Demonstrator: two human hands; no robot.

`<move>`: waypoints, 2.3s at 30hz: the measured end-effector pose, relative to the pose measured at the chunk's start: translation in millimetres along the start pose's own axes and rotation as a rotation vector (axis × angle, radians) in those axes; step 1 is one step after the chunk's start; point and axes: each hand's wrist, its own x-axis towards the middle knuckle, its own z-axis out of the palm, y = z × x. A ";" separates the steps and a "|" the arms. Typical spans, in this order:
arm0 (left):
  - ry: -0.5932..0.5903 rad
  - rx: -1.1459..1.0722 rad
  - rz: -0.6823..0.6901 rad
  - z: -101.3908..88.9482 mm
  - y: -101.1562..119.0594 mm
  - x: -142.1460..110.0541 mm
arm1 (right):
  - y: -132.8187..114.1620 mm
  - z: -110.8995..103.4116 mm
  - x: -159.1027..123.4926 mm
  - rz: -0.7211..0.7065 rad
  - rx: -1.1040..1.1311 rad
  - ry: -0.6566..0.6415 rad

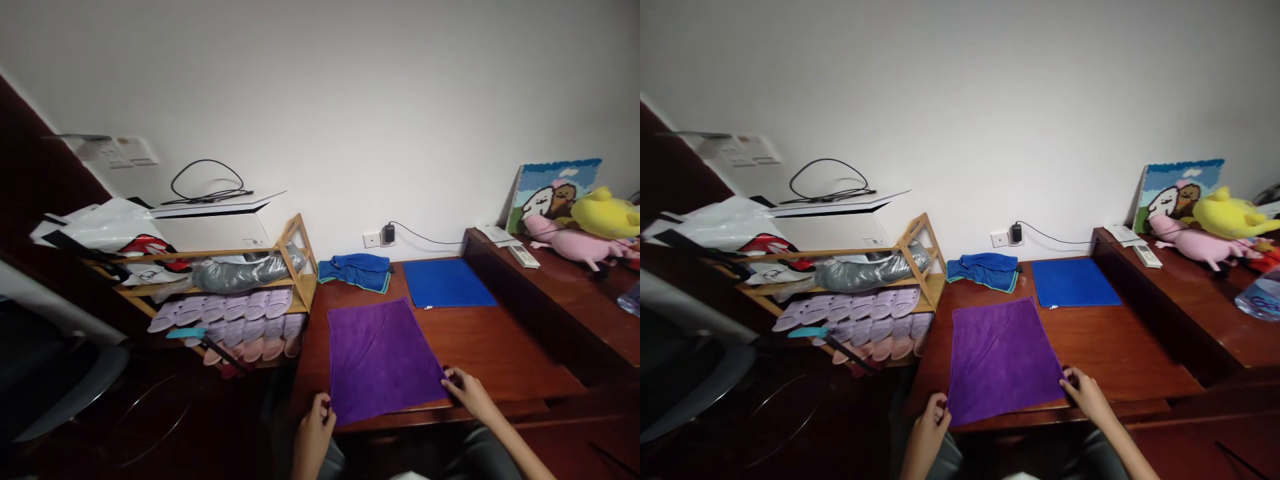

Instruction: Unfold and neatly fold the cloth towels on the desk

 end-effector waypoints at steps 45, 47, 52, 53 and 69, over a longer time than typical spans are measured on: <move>0.093 0.499 0.013 30.1 45.4 203.7 | -61.3 25.3 210.3 0.446 -0.423 0.072; 0.144 0.499 0.062 29.7 43.3 195.1 | -62.8 29.4 206.7 0.428 -0.430 0.102; 0.151 0.480 0.291 44.1 51.5 173.2 | -68.5 49.5 179.6 0.289 -0.459 0.224; 0.124 0.473 0.368 49.7 53.5 170.1 | -68.9 55.9 171.4 0.234 -0.467 0.237; 0.018 0.653 0.196 61.7 43.9 179.3 | -77.1 101.8 138.7 -0.077 -0.829 -0.084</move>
